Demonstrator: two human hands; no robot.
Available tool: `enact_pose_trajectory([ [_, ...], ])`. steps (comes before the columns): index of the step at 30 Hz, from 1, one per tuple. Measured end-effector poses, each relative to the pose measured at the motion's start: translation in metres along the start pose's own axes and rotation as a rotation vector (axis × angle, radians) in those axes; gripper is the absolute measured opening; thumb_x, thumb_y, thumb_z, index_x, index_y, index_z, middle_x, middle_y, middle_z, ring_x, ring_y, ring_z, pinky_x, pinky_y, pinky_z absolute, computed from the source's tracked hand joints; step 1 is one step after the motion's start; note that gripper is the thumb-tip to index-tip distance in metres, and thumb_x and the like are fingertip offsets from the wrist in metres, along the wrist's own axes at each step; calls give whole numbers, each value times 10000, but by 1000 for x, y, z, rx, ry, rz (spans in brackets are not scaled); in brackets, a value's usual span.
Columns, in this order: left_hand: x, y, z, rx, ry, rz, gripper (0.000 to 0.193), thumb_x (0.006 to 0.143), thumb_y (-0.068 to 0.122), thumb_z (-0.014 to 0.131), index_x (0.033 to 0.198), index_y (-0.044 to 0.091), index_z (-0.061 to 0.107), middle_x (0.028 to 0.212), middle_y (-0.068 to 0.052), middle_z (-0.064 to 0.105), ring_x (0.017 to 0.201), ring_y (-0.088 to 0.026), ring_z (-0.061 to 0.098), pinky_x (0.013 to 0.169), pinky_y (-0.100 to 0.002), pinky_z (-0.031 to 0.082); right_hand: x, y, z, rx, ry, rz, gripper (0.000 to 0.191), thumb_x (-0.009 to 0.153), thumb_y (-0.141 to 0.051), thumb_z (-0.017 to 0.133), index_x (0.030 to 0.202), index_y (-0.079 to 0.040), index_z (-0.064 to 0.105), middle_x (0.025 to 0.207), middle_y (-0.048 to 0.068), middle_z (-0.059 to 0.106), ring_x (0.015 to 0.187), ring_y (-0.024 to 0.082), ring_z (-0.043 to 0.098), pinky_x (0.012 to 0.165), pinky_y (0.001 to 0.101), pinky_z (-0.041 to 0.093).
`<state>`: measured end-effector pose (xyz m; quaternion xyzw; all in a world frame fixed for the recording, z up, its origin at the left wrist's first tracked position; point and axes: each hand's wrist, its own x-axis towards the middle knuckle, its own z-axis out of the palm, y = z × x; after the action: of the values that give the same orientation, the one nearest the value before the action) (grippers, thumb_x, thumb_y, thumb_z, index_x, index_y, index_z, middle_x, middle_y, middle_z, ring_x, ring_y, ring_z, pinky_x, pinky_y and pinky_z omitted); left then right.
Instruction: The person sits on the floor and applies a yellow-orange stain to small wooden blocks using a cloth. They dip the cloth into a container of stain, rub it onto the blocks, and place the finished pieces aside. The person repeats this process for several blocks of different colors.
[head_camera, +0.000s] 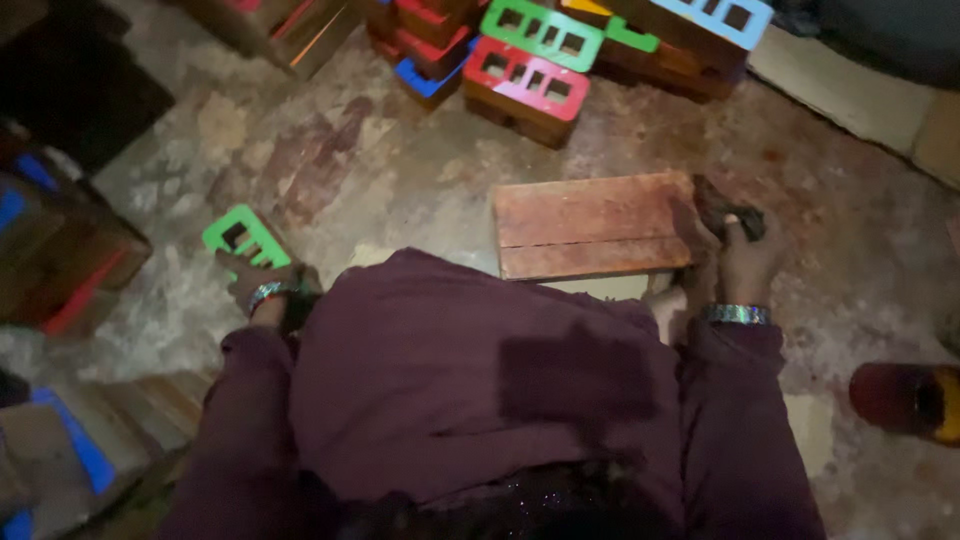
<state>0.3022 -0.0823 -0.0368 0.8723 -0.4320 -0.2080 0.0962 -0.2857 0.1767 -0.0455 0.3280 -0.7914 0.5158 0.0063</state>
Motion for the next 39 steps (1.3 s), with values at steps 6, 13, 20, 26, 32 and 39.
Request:
enact_pose_trajectory([
  [6, 7, 47, -35, -709, -558, -33, 1011, 712, 316, 847, 1598, 62, 431, 1293, -195, 651, 1130, -400, 659, 873, -570, 578, -17, -14, 1, 449, 18, 397, 302, 950, -86, 727, 1247, -51, 687, 1135, 95, 718, 832, 208, 589, 730, 338, 443],
  [13, -90, 144, -18, -284, -602, 938, 1085, 579, 206, 907, 1505, 70, 358, 1290, -176, 647, 1112, -352, 696, 875, -513, 611, -19, -18, -27, 144, 323, -83, 342, 1005, -11, 762, 1331, -32, 659, 1254, 118, 714, 1167, 242, 686, 1028, 364, 550],
  [20, -223, 152, 88, 183, 79, 1688, 1017, 646, 383, 896, 1528, 157, 445, 1439, -225, 539, 1267, -426, 526, 1014, -609, 352, -73, -27, -143, 289, 609, 194, 329, 996, -77, 734, 1312, -64, 645, 1119, 41, 703, 884, 194, 589, 761, 320, 474],
  [26, -201, 141, 97, 192, -56, 1710, 943, 791, 410, 866, 1589, 140, 443, 1424, -164, 558, 1344, -390, 504, 1178, -609, 254, -123, 25, -268, -431, 486, 65, 247, 941, 24, 698, 1188, 1, 697, 1090, 153, 751, 1027, 292, 742, 925, 401, 572],
  [32, -191, 143, 81, -234, -361, 1611, 1123, 763, 325, 904, 1658, 66, 278, 1339, -227, 622, 1218, -387, 640, 1039, -479, 524, -125, 57, -287, -1028, 193, 54, 246, 870, -37, 672, 1095, -93, 753, 1030, 207, 699, 942, 422, 651, 778, 525, 517],
  [39, -192, 142, 86, -87, -511, 1367, 1163, 718, 301, 898, 1648, 40, 250, 1170, -204, 714, 1057, -408, 665, 907, -496, 519, -116, 52, -275, -1164, 118, 42, 311, 869, -94, 695, 1158, -161, 787, 964, 208, 647, 859, 421, 634, 690, 519, 500],
])
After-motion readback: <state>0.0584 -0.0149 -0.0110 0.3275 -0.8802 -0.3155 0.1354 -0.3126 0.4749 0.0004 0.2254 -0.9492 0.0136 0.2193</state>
